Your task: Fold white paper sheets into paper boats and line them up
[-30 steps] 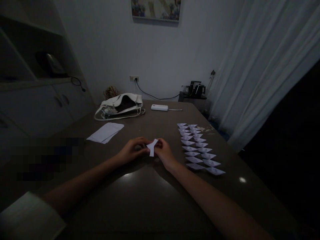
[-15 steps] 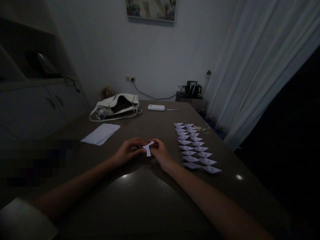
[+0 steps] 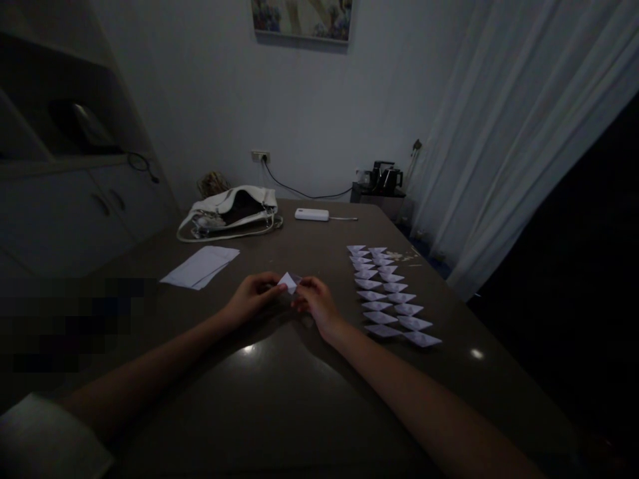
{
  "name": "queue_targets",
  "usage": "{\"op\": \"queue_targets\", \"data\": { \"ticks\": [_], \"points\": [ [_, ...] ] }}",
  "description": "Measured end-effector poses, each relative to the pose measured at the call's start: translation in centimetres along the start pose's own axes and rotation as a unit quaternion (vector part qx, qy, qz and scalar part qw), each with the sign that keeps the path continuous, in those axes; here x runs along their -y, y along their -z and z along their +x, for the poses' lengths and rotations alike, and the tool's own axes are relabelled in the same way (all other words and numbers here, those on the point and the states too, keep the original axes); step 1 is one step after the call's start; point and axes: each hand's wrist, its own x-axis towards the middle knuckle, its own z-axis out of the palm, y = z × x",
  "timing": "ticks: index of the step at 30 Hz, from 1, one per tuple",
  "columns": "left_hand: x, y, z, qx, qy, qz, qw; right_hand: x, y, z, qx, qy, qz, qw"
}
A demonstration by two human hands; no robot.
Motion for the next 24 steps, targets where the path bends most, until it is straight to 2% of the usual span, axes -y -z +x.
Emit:
{"op": "queue_targets", "data": {
  "ticks": [5, 9, 15, 20, 24],
  "points": [
    [-0.02, -0.01, -0.01, -0.011, 0.049, -0.045, 0.998, -0.15, -0.10, -0.18, -0.020, 0.026, 0.011, 0.999],
    [-0.16, 0.01, 0.01, -0.026, 0.083, -0.071, 0.994, -0.11, -0.20, -0.46, -0.011, 0.052, -0.002, 0.999],
    [-0.18, -0.05, 0.01, -0.016, 0.074, -0.057, 0.995, -0.22, -0.26, -0.60, -0.013, 0.054, -0.057, 0.997],
    [-0.11, -0.16, -0.08, -0.002, 0.066, -0.008, 0.998, -0.37, -0.18, -0.41, -0.017, 0.076, -0.070, 0.995],
    [0.00, -0.13, -0.12, 0.015, 0.065, -0.019, 0.998, -0.37, -0.14, -0.33, -0.019, 0.073, -0.073, 0.995]
  ]
}}
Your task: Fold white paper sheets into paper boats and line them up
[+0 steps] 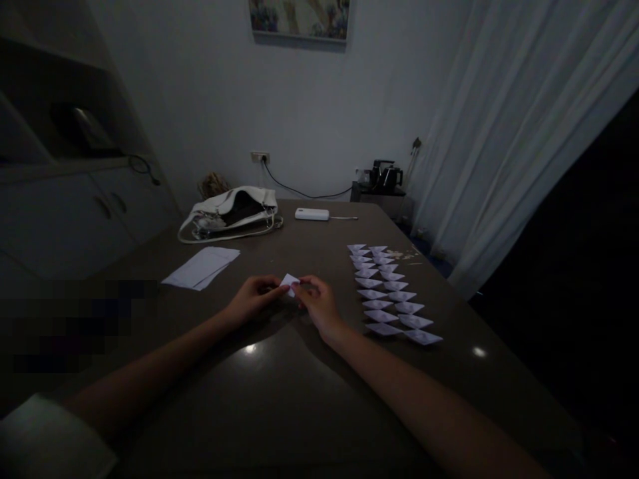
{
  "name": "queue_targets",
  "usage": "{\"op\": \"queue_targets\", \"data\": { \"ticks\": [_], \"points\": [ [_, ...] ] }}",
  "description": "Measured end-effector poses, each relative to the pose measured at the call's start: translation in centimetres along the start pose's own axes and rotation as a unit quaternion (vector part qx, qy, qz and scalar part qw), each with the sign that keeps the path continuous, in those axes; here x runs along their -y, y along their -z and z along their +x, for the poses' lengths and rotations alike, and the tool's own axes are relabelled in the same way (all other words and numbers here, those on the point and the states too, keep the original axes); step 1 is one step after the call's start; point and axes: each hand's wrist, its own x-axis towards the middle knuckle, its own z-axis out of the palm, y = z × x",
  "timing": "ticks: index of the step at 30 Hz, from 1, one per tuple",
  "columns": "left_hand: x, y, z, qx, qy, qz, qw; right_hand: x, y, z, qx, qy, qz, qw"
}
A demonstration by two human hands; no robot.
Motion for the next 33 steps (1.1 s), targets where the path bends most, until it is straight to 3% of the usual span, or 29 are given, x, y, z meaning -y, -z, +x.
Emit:
{"op": "queue_targets", "data": {
  "ticks": [5, 9, 13, 19, 33],
  "points": [
    [-0.1, -0.1, 0.0, 0.006, 0.002, -0.001, 1.000, 0.0, 0.0, 0.0, -0.009, -0.001, 0.002, 1.000],
    [-0.1, -0.2, 0.0, -0.031, -0.031, 0.033, 0.998, 0.0, 0.0, 0.0, -0.006, -0.003, -0.005, 1.000],
    [-0.3, 0.0, -0.2, -0.080, -0.095, 0.096, 0.988, 0.0, 0.1, 0.0, -0.007, -0.001, -0.011, 1.000],
    [-1.1, 0.3, -0.4, -0.065, -0.210, 0.150, 0.964, 0.0, -0.1, 0.1, 0.014, 0.005, -0.013, 1.000],
    [-1.3, -0.7, -0.8, -0.084, -0.220, 0.176, 0.956, 0.3, -0.2, -0.1, 0.029, 0.024, -0.017, 0.999]
  ]
}}
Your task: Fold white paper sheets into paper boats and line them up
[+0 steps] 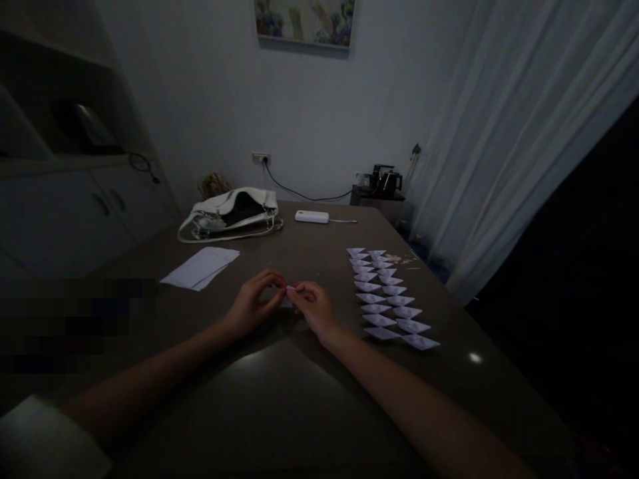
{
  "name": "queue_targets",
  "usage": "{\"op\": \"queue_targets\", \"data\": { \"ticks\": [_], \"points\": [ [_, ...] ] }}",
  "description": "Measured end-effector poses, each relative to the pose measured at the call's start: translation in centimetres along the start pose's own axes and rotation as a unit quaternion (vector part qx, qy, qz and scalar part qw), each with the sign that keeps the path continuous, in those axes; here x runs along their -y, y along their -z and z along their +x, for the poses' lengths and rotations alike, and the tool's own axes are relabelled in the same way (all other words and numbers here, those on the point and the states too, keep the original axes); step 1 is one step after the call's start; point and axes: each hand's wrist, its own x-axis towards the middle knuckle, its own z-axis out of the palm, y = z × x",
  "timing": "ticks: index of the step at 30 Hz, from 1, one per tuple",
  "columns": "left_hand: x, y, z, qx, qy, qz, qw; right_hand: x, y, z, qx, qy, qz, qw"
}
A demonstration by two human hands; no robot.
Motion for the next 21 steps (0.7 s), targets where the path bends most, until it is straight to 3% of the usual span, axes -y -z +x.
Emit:
{"op": "queue_targets", "data": {
  "ticks": [12, 21],
  "points": [
    [-0.57, 0.20, -0.38, 0.024, -0.046, 0.180, 0.982, -0.37, -0.08, 0.10, -0.004, 0.005, -0.010, 1.000],
    [-0.24, 0.21, -0.50, 0.034, -0.098, 0.241, 0.965, -0.21, -0.02, 0.00, 0.014, -0.003, -0.017, 1.000]
  ]
}}
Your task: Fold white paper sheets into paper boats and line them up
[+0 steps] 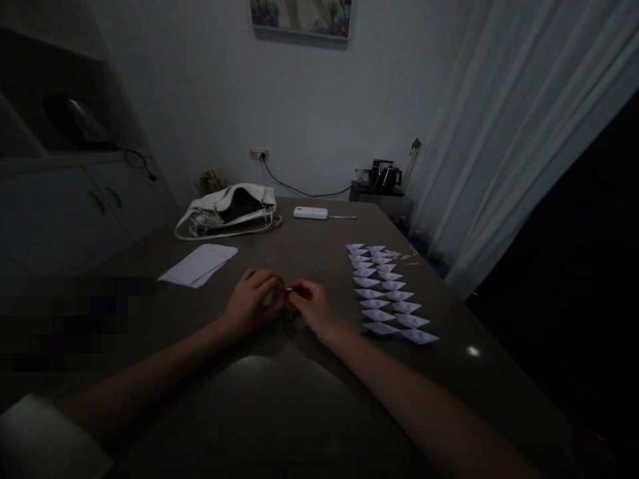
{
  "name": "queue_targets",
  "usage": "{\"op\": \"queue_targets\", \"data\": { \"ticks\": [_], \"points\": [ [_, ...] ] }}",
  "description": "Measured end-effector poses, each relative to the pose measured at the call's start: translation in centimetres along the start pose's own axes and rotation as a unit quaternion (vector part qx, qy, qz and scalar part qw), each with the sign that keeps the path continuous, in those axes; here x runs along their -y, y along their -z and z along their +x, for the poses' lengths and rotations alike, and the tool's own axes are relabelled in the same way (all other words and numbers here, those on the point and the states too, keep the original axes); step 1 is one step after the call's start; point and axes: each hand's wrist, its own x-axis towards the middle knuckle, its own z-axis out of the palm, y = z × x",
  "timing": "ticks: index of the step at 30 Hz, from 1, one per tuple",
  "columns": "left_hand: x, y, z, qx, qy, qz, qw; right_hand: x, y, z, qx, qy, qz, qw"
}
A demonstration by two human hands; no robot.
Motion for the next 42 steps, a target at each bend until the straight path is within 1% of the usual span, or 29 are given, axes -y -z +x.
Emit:
{"op": "queue_targets", "data": {
  "ticks": [5, 7, 10, 12, 14, 16, 19, 24, 30, 42],
  "points": [
    [-0.29, 0.25, 0.02, -0.002, -0.005, -0.008, 1.000, -0.09, -0.05, 0.10, -0.010, -0.007, 0.018, 1.000],
    [-0.44, 0.39, 0.07, 0.000, 0.006, -0.026, 1.000, -0.05, -0.03, 0.13, -0.011, -0.007, 0.026, 1.000],
    [-0.52, 0.52, 0.20, -0.019, 0.061, -0.080, 0.995, 0.11, 0.04, 0.15, -0.020, -0.009, 0.040, 0.999],
    [-0.40, 0.50, 0.31, -0.031, 0.102, -0.131, 0.986, 0.18, 0.12, 0.20, -0.033, -0.016, 0.054, 0.998],
    [-0.15, 0.38, 0.41, -0.020, 0.130, -0.180, 0.975, 0.16, 0.19, 0.28, -0.041, -0.024, 0.071, 0.996],
    [0.15, 0.17, 0.45, 0.001, 0.143, -0.224, 0.964, 0.07, 0.23, 0.37, -0.042, -0.025, 0.085, 0.995],
    [0.45, -0.18, 0.44, 0.015, 0.143, -0.269, 0.952, -0.08, 0.24, 0.44, -0.043, -0.013, 0.093, 0.995],
    [0.28, -0.20, 0.47, 0.010, 0.125, -0.302, 0.945, -0.17, 0.23, 0.40, -0.026, -0.009, 0.092, 0.995],
    [0.06, 0.08, 0.52, 0.009, 0.104, -0.311, 0.945, -0.12, 0.20, 0.54, -0.039, -0.011, 0.078, 0.996],
    [0.23, -0.22, 0.42, 0.012, 0.101, -0.305, 0.947, -0.53, 0.39, 0.48, -0.024, -0.004, 0.048, 0.999]
  ]
}}
